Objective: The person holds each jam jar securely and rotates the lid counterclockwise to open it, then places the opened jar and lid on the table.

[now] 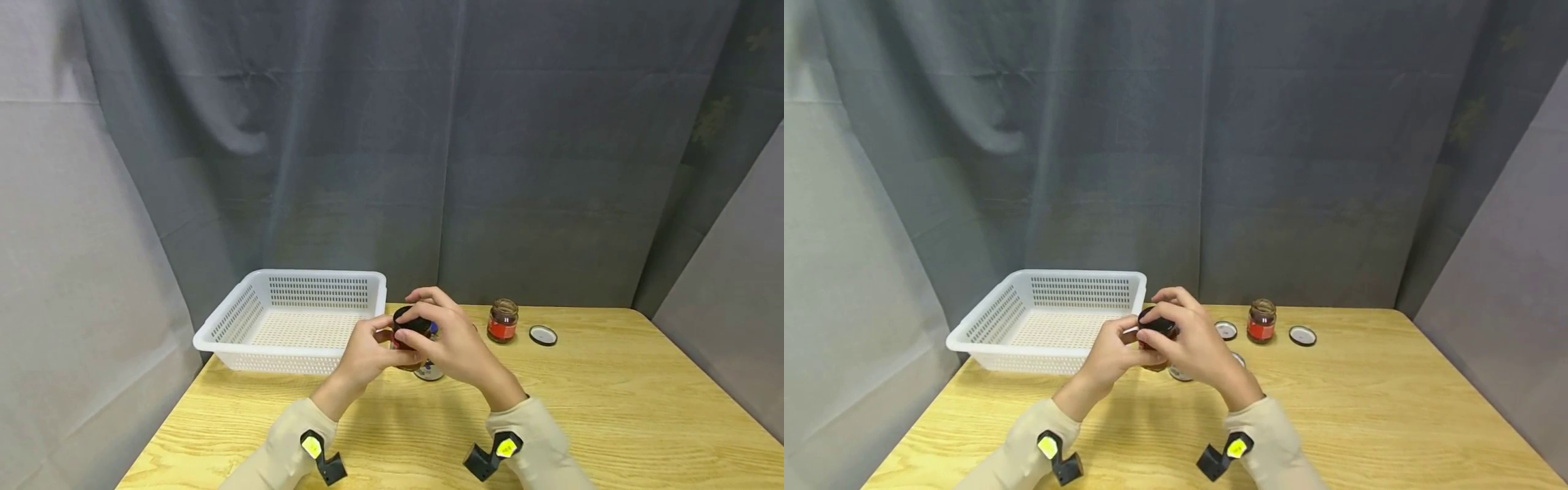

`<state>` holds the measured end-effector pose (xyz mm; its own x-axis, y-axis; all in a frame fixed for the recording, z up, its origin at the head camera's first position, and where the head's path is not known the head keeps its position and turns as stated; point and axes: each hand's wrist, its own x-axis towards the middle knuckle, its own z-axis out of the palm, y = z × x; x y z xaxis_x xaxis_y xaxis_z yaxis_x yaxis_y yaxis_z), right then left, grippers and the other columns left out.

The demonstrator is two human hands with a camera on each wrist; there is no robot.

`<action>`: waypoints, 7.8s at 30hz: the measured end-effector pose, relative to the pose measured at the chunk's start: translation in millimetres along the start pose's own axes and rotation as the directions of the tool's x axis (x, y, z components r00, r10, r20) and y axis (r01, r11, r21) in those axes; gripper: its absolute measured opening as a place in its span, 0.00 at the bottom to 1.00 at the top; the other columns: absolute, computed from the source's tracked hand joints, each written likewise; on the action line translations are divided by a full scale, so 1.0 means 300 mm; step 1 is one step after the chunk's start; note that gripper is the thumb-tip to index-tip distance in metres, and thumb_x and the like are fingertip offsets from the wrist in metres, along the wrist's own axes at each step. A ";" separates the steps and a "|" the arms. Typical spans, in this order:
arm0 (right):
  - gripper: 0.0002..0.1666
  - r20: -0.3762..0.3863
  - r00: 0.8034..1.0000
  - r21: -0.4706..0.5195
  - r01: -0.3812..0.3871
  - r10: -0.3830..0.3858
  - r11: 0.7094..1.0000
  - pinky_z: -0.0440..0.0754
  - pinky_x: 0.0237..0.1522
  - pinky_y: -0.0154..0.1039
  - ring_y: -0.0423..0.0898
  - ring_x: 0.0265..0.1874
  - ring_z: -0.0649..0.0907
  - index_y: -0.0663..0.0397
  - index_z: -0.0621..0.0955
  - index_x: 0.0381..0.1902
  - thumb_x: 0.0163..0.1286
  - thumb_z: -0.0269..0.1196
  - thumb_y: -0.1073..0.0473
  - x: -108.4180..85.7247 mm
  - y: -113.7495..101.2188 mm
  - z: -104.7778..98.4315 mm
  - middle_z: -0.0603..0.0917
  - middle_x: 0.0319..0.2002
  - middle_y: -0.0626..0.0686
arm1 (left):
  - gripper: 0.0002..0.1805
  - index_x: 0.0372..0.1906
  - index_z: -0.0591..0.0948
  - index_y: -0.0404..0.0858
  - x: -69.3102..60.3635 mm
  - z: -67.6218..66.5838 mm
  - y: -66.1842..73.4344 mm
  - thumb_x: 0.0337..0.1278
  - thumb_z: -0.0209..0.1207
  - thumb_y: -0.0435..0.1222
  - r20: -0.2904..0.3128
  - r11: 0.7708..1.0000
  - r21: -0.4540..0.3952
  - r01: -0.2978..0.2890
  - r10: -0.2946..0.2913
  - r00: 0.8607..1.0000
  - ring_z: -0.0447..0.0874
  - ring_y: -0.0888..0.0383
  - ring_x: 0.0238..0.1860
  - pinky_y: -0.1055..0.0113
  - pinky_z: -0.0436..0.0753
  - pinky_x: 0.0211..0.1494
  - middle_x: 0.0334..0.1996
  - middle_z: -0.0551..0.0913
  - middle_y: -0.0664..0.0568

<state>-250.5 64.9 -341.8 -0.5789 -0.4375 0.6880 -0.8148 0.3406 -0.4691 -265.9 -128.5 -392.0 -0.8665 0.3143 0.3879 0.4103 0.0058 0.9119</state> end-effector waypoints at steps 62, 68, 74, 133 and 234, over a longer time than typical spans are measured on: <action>0.13 0.002 0.998 -0.017 -0.057 0.057 0.998 0.84 0.51 0.50 0.51 0.57 0.80 0.47 0.84 0.49 0.68 0.71 0.56 -0.003 0.004 0.003 0.83 0.60 0.49 | 0.23 0.53 0.88 0.42 0.000 -0.009 0.004 0.48 0.78 0.34 -0.001 1.000 0.018 -0.009 0.009 1.000 0.82 0.45 0.46 0.57 0.87 0.39 0.49 0.85 0.48; 0.19 0.023 0.999 0.028 -0.024 0.024 0.999 0.84 0.53 0.51 0.50 0.57 0.83 0.50 0.82 0.57 0.69 0.66 0.61 -0.006 0.004 -0.002 0.81 0.62 0.51 | 0.23 0.53 0.88 0.41 0.001 -0.009 0.006 0.47 0.79 0.35 -0.004 1.000 -0.001 -0.005 0.005 1.000 0.83 0.45 0.45 0.56 0.87 0.40 0.48 0.84 0.47; 0.19 0.010 0.999 0.015 -0.037 0.037 0.999 0.83 0.56 0.52 0.51 0.60 0.80 0.50 0.83 0.55 0.66 0.66 0.61 -0.006 0.007 -0.004 0.80 0.62 0.51 | 0.25 0.54 0.88 0.42 0.001 -0.014 0.003 0.47 0.80 0.35 -0.003 1.000 0.000 -0.007 0.007 1.000 0.83 0.45 0.47 0.55 0.86 0.41 0.49 0.85 0.47; 0.12 0.092 0.996 -0.160 0.001 0.013 0.987 0.83 0.54 0.52 0.53 0.56 0.83 0.50 0.86 0.47 0.67 0.73 0.58 -0.001 -0.011 -0.023 0.83 0.58 0.53 | 0.23 0.52 0.89 0.43 -0.007 -0.012 -0.018 0.47 0.80 0.35 0.005 0.999 0.039 -0.001 0.001 1.000 0.84 0.47 0.45 0.57 0.87 0.41 0.48 0.86 0.50; 0.22 0.052 0.997 0.541 0.025 -0.063 0.841 0.83 0.55 0.43 0.55 0.61 0.82 0.72 0.68 0.65 0.76 0.57 0.76 -0.056 0.110 -0.108 0.76 0.63 0.65 | 0.24 0.51 0.89 0.41 -0.003 -0.008 0.035 0.43 0.80 0.33 0.003 0.997 0.055 -0.060 0.060 0.998 0.84 0.47 0.46 0.56 0.84 0.44 0.48 0.87 0.50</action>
<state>-266.8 110.4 -350.9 -0.5270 -0.5011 0.6864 -0.7150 -0.1750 -0.6768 -261.5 -131.0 -382.4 -0.8397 0.3167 0.4412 0.4762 0.0388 0.8785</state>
